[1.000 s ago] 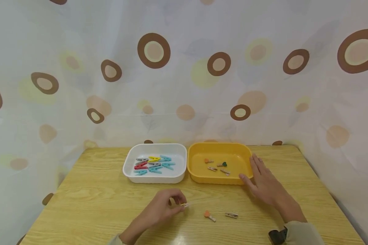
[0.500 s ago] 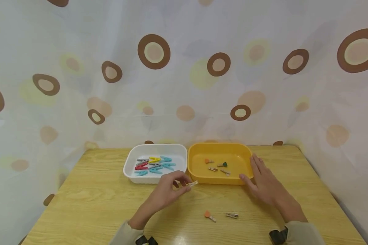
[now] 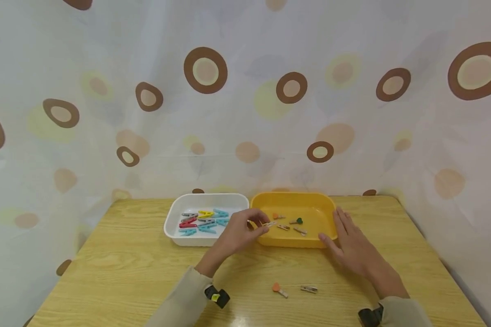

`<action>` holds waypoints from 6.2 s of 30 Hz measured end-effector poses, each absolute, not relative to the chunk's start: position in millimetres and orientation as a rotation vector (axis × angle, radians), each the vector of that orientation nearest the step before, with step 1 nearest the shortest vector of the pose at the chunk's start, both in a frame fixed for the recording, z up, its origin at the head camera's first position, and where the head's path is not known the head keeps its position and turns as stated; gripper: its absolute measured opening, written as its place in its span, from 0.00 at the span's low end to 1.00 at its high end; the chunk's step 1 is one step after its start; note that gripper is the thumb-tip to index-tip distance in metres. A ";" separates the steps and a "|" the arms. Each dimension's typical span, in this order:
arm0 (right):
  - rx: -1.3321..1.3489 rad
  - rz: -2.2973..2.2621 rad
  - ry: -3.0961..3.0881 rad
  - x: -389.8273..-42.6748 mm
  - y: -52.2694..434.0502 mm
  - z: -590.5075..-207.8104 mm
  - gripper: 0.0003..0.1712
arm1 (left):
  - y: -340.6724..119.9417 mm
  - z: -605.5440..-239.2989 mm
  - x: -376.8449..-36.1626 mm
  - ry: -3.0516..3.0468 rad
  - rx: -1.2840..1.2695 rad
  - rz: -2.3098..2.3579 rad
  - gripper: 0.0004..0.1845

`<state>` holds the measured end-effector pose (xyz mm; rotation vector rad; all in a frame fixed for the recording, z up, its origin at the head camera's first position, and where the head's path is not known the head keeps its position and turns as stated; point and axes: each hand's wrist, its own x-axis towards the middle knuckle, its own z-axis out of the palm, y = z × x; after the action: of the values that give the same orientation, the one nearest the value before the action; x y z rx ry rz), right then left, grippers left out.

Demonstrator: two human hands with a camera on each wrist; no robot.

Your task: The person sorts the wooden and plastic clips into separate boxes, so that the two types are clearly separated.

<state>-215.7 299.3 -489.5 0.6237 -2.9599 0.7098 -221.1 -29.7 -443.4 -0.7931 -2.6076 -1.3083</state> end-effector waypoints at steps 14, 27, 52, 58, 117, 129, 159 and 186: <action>0.610 0.713 -2.965 -214.6 300.8 -487.7 0.50 | 5.4 -442.2 -264.8 -2.695 -0.810 -1.290 0.05; 0.601 0.701 -2.948 -214.6 298.1 -488.3 0.50 | 29.8 -455.2 -299.4 -2.825 -0.806 -1.201 0.02; 0.576 0.692 -2.972 -212.4 295.6 -487.7 0.51 | 47.1 -478.8 -318.7 -2.904 -0.784 -1.019 0.02; 0.572 0.676 -2.970 -211.9 295.1 -487.8 0.51 | 50.6 -479.9 -320.0 -2.931 -0.694 -1.051 0.03; 0.594 0.678 -2.988 -211.3 296.2 -483.5 0.50 | -6.7 -460.0 -176.9 -2.615 -1.200 -1.184 0.09; 0.620 0.688 -2.986 -215.7 296.9 -484.0 0.50 | -15.3 -479.2 -163.3 -2.773 -1.154 -1.241 0.08; 0.628 0.714 -2.965 -215.0 296.6 -484.0 0.50 | -13.5 -501.4 -160.5 -2.931 -1.120 -1.079 0.07; 0.605 0.693 -2.977 -213.1 297.8 -483.7 0.50 | -18.2 -477.8 -174.0 -2.756 -1.003 -1.291 0.04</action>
<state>-213.1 297.8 -483.7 0.6053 -2.9768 0.6935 -174.0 -18.2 -477.8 -1.0034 -2.7561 -1.2912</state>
